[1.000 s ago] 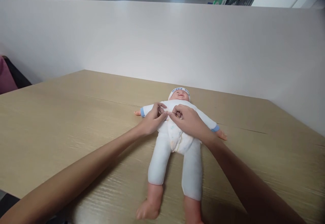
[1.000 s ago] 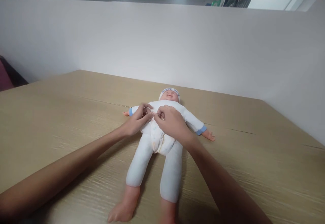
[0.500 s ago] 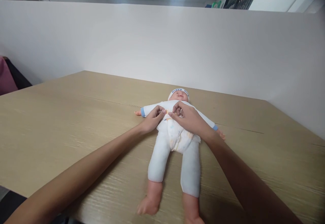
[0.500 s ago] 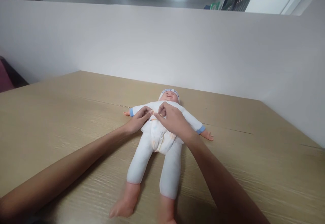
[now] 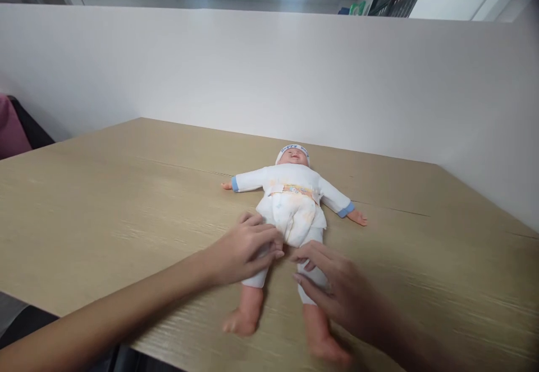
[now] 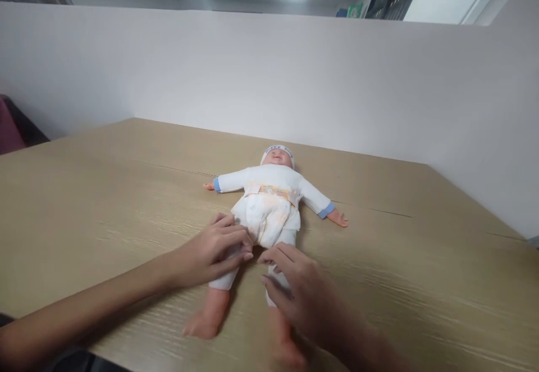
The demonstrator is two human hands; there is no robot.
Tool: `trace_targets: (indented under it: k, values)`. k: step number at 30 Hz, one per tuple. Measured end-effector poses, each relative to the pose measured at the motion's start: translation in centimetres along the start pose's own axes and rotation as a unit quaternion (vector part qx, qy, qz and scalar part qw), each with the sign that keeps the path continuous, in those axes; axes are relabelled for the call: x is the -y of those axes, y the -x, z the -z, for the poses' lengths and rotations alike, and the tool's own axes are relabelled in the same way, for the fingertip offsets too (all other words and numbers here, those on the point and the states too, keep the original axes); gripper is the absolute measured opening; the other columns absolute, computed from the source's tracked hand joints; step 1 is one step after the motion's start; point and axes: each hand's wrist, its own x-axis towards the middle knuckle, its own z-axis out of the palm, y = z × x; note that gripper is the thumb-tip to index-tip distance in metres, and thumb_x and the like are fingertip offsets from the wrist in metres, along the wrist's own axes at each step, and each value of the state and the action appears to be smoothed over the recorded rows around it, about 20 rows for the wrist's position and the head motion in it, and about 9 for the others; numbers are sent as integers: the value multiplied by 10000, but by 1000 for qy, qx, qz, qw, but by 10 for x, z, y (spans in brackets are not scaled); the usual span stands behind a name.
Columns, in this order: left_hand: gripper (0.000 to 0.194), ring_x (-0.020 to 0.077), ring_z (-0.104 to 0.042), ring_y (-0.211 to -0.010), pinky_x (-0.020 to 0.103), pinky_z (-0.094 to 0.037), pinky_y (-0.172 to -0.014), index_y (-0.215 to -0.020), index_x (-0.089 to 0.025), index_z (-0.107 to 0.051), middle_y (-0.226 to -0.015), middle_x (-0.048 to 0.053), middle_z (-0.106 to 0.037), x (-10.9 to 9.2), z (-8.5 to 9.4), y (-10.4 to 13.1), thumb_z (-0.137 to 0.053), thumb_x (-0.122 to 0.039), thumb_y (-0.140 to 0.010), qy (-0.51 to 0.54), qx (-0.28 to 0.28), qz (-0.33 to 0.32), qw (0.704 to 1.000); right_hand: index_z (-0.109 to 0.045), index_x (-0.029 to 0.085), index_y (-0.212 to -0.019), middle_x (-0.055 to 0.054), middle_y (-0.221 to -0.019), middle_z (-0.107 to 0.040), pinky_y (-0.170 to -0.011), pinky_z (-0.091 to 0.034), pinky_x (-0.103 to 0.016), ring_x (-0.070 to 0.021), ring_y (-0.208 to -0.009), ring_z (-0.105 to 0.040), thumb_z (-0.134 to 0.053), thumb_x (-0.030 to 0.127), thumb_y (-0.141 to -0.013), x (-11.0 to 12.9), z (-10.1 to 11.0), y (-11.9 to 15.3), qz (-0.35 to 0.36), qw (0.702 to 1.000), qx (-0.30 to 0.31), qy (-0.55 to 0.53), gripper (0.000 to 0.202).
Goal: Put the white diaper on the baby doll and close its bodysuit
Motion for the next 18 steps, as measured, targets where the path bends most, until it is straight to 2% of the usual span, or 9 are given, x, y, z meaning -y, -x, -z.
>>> trace_targets:
  k: [3, 7, 9, 13, 16, 18]
  values:
    - [217, 246, -594, -1002, 411, -367, -955, -1011, -233, -635, -977, 10, -728, -1, -6, 1, -651, -445, -1052, 0, -24, 79, 997, -637, 259, -1023, -3, -967, -713, -790, -533, -315, -186, -852, -694, -564, 186, -1051, -16, -6, 4, -49, 998, -37, 26, 108]
    - [343, 246, -599, -914, 403, -389, -905, -983, -218, -563, -873, -2, -677, -6, -13, -6, -703, -531, -1007, 10, -66, 154, 986, -657, 239, -1064, 15, -844, -690, -701, -487, -313, -188, -735, -672, -620, 249, -1046, -22, -16, -5, -97, 985, -123, 69, 42]
    - [364, 243, -590, -873, 397, -390, -878, -909, -217, -537, -836, -3, -649, -9, -16, -11, -713, -522, -1001, -9, -78, 174, 982, -660, 227, -1058, 20, -800, -660, -684, -463, -322, -197, -718, -655, -650, 262, -1033, -19, -22, -9, -103, 981, -138, 91, 44]
    - [359, 243, -574, -853, 383, -383, -842, -806, -214, -555, -780, 0, -623, -6, -24, -18, -730, -468, -990, -33, -91, 185, 978, -656, 223, -958, -18, -872, -650, -719, -455, -340, -219, -795, -642, -654, 241, -1023, -16, -30, -11, -90, 982, -129, 109, 68]
    - [325, 235, -574, -854, 378, -381, -838, -789, -211, -576, -764, -6, -629, 0, -29, -19, -698, -416, -1011, -11, -105, 168, 980, -677, 217, -1022, -54, -982, -667, -750, -466, -360, -245, -865, -640, -660, 241, -1016, -17, -34, -10, -84, 980, -136, 118, 30]
    - [306, 232, -588, -894, 376, -399, -847, -805, -209, -587, -850, 9, -654, 2, -30, -17, -669, -398, -1031, 9, -128, 142, 982, -677, 214, -1065, -68, -1034, -672, -772, -478, -370, -255, -902, -639, -664, 241, -1013, -18, -36, -9, -84, 980, -142, 113, 60]
